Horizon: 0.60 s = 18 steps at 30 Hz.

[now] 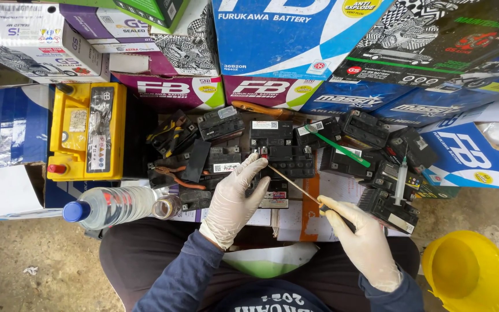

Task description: Servicing lead-acid batteries by cleaning terminals and refilling electrolyte using a syringe

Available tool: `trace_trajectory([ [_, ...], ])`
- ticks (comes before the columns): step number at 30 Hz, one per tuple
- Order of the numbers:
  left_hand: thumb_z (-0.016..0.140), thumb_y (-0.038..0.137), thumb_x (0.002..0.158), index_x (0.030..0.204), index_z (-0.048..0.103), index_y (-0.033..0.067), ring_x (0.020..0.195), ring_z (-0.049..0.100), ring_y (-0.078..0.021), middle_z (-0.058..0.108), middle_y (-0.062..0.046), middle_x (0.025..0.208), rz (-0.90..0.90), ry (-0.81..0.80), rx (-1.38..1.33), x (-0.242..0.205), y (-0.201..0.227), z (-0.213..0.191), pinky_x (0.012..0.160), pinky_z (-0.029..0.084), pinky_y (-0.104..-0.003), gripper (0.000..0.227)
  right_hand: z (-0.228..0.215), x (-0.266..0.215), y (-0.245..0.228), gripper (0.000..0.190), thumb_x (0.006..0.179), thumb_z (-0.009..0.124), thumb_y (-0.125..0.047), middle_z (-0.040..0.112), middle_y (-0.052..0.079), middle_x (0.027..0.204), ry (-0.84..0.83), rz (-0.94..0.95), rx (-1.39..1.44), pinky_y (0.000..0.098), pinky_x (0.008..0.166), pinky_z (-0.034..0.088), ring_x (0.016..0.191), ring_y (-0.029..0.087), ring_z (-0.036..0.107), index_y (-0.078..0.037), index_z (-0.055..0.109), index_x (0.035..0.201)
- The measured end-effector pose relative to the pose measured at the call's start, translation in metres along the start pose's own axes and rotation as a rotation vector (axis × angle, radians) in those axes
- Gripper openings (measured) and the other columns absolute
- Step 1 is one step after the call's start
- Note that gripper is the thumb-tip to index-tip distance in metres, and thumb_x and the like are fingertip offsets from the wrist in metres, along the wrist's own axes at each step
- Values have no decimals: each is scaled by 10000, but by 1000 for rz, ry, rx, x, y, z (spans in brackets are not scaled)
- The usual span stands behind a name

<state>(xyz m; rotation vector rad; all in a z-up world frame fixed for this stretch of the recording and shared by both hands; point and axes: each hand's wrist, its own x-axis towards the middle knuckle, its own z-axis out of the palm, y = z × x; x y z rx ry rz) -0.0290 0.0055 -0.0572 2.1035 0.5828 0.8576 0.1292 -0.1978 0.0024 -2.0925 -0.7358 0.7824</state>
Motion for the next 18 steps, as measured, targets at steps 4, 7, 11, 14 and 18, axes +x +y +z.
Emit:
trace_trajectory([
  [4, 725, 97, 951, 1312, 644, 92, 1292, 658, -248, 708, -125, 1318, -30, 17, -15, 2, 3, 0, 1137, 500, -346, 370, 9, 6, 18, 351, 958, 618, -100, 794, -5, 1091, -15, 50, 100, 236, 704, 506, 662, 114, 564, -118, 775, 1272],
  [7, 719, 94, 954, 1271, 670, 90, 1245, 681, -242, 723, -105, 1278, -31, 38, 22, 6, 6, -2, 1113, 513, -348, 322, 13, 8, 32, 363, 969, 594, -61, 776, 20, 1084, -30, 39, 209, 243, 647, 467, 614, 135, 491, -80, 758, 1293],
  [11, 741, 88, 940, 1173, 696, 81, 1137, 728, -241, 742, -90, 1205, -11, 72, 39, 13, 13, -5, 1021, 569, -344, 238, 16, 7, 41, 355, 966, 600, -45, 760, 6, 1108, -13, -27, 202, 241, 695, 498, 645, 128, 531, -84, 763, 1279],
  [14, 761, 78, 926, 1122, 700, 92, 1032, 750, -216, 756, -69, 1135, 4, 102, 39, 16, 18, -9, 951, 586, -329, 205, 15, 6, 40, 342, 957, 606, -39, 771, 24, 1125, 1, -92, 181, 256, 876, 506, 887, 138, 617, -71, 760, 1261],
  [18, 789, 111, 895, 1030, 756, 95, 942, 769, -154, 795, -38, 1029, -109, 63, -32, 15, 26, -23, 875, 593, -268, 140, 12, 1, 35, 335, 940, 638, -29, 778, 28, 1151, 18, -243, 97, 272, 1075, 503, 1113, 145, 704, -94, 758, 1246],
])
